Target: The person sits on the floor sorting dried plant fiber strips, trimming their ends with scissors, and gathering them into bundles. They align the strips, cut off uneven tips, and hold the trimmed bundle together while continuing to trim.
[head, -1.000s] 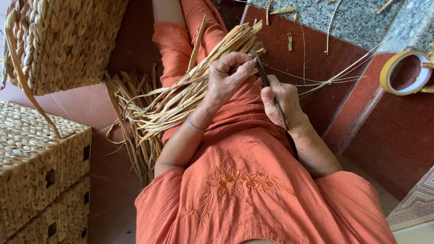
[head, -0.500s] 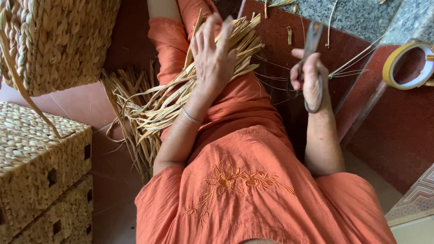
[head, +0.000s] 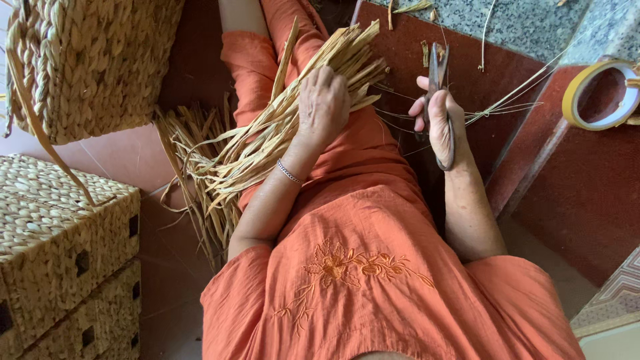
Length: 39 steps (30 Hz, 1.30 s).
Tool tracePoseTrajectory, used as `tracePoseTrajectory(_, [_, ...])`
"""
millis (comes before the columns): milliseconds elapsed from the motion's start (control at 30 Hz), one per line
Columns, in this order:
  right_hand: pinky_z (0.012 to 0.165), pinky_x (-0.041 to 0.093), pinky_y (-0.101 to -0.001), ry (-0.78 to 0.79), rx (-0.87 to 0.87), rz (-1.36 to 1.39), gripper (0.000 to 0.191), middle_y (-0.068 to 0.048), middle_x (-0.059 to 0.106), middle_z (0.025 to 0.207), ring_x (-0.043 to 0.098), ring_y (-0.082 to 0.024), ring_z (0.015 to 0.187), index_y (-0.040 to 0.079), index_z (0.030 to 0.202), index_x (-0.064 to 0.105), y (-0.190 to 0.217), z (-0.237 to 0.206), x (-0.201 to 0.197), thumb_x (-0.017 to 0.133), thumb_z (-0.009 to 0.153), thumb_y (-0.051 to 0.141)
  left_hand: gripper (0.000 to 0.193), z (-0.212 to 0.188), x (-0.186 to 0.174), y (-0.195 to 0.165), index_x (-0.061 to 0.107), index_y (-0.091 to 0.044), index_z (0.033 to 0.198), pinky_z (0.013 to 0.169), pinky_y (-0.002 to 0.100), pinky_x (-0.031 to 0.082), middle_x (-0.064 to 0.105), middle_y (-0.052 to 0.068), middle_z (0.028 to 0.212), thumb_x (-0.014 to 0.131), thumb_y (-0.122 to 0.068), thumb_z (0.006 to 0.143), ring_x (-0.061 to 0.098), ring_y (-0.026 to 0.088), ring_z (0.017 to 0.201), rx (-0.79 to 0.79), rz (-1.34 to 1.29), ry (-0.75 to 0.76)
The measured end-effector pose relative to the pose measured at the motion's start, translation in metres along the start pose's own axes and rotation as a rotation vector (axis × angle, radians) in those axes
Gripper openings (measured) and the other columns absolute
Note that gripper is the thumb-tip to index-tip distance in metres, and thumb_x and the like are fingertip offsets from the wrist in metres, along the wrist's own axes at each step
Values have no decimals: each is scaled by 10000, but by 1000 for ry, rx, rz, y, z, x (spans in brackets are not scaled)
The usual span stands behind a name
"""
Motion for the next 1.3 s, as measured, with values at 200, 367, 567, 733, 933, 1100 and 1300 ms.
tracePoseTrajectory(200, [639, 449, -217, 36, 32, -64, 987, -23, 600, 883, 521, -64, 706, -92, 1452, 504, 4, -4, 4, 326, 995, 764, 88, -1, -28, -5, 582, -42, 1085, 595, 282, 510, 624, 29, 861, 589, 14, 1018, 580, 120, 689, -197, -632, -92])
tracePoseTrajectory(367, [508, 479, -249, 144, 15, -218, 962, -25, 581, 801, 527, -83, 623, -71, 1374, 563, 24, -5, 24, 285, 956, 750, 215, -6, -47, -14, 655, -12, 1255, 675, 240, 532, 672, 21, 881, 585, 20, 1054, 623, 85, 780, -244, -1042, -85])
tracePoseTrajectory(567, [655, 506, -271, 124, -198, -452, 903, -45, 591, 784, 602, -113, 713, -93, 1427, 530, 53, -5, 37, 269, 1081, 699, 176, -9, -57, -24, 730, -14, 1191, 690, 213, 557, 734, 23, 870, 672, -30, 1026, 657, 66, 776, -320, -1011, -32])
tracePoseTrajectory(733, [542, 453, -293, 106, -207, -527, 831, 1, 538, 710, 546, -111, 581, -55, 1402, 555, 58, -7, 36, 247, 1086, 649, 160, -7, -59, -26, 738, -28, 1165, 685, 214, 589, 751, 30, 865, 692, -46, 1013, 690, 64, 775, -291, -1006, -24])
tracePoseTrajectory(933, [496, 398, -289, 61, -245, -474, 732, 41, 435, 579, 481, -89, 500, -26, 1262, 611, 33, -7, 40, 253, 1120, 597, 157, -8, -57, -26, 737, -38, 1163, 675, 223, 607, 768, 46, 874, 689, -57, 1014, 715, 70, 781, -286, -991, -3])
tracePoseTrajectory(1100, [447, 336, -251, -10, -277, -179, 669, 60, 429, 618, 404, -77, 491, 10, 1148, 655, 12, 6, 34, 257, 1140, 547, 140, -8, -56, -19, 745, -52, 1126, 599, 220, 585, 764, 45, 878, 685, -18, 1004, 705, 91, 737, -276, -933, -31])
tracePoseTrajectory(1300, [494, 368, -242, -97, -158, -220, 635, 47, 491, 660, 464, -55, 553, -37, 1223, 643, 12, 4, 2, 350, 1157, 523, 245, 1, -59, -2, 645, -38, 1256, 684, 319, 537, 657, 57, 1001, 604, 42, 1028, 621, 156, 818, -203, -563, -236])
Point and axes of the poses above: each hand's wrist, its own z-axis towards the middle knuckle, its own x-axis out of the palm, y = z × x, the point moved 1 cm from there along z, towards the middle knuckle
